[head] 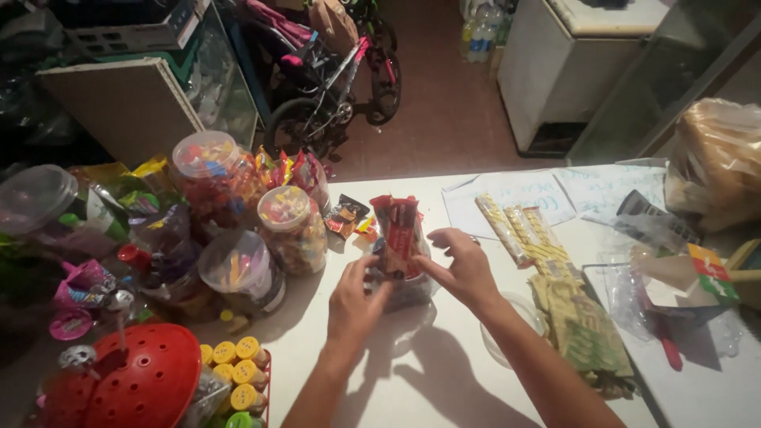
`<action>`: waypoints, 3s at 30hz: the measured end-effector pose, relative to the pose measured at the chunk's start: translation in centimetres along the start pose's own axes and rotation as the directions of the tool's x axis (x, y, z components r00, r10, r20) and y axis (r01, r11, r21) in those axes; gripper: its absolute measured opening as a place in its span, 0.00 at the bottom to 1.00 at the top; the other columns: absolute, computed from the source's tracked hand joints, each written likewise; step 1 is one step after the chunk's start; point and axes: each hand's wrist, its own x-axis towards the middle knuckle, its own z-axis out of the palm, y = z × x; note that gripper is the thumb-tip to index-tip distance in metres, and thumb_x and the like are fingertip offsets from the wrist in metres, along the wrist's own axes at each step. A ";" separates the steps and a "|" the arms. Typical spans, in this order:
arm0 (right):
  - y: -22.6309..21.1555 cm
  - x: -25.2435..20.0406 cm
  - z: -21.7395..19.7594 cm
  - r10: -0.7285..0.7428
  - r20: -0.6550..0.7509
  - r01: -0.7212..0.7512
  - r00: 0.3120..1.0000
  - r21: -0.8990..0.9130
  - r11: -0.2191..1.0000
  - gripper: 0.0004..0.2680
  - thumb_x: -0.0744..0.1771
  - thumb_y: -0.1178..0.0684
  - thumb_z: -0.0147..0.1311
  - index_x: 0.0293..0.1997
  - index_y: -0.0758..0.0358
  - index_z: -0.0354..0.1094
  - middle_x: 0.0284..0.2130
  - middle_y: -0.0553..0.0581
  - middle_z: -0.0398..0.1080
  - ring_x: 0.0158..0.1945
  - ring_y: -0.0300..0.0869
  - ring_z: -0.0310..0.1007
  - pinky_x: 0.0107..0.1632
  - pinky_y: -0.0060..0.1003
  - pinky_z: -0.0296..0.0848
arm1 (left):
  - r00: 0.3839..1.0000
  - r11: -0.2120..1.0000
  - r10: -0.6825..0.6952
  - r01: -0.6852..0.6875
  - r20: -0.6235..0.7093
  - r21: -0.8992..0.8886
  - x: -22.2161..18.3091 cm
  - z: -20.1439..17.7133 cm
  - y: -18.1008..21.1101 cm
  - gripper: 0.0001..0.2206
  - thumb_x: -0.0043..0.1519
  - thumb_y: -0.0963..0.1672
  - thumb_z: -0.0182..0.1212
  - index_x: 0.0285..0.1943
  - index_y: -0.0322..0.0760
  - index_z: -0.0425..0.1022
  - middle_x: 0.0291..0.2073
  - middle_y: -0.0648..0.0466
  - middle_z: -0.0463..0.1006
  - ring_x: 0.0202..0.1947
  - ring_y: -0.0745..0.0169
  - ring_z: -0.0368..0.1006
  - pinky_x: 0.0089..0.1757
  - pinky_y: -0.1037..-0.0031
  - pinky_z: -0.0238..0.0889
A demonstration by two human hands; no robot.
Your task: Arranging various snacks, candies, and decorative items on a table to create a display or gift set, followed by wiping the table surface.
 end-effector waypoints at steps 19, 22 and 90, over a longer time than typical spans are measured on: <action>-6.4 -10.1 -1.4 0.120 0.570 -0.298 0.813 0.229 0.927 0.29 0.62 0.49 0.69 0.69 0.59 0.57 0.53 0.65 0.64 0.54 0.50 0.60 0.52 0.42 0.68 | 0.985 0.999 0.042 -0.046 0.166 0.019 -1.8 1.2 -0.6 0.49 0.58 0.66 0.41 0.80 0.33 0.37 0.79 0.40 0.35 0.79 0.42 0.30 0.69 0.51 0.31; -4.6 -10.0 -2.3 0.243 0.502 -0.460 0.830 0.370 0.807 0.09 0.65 0.53 0.64 0.47 0.60 0.75 0.29 0.49 0.78 0.28 0.32 0.73 0.32 0.26 0.72 | 0.996 0.992 -0.003 -0.008 0.091 0.123 -2.5 1.2 0.3 0.56 0.51 0.69 0.49 0.81 0.36 0.35 0.79 0.40 0.34 0.78 0.39 0.29 0.69 0.47 0.28; -7.6 5.8 -9.9 -0.216 0.173 0.177 0.961 0.217 0.960 0.20 0.61 0.65 0.60 0.59 0.62 0.63 0.29 0.60 0.74 0.28 0.47 0.78 0.34 0.42 0.78 | 0.968 0.980 0.092 -0.130 -0.235 -0.152 1.9 2.3 -3.2 0.27 0.54 0.48 0.65 0.62 0.37 0.66 0.41 0.34 0.78 0.44 0.27 0.77 0.46 0.47 0.72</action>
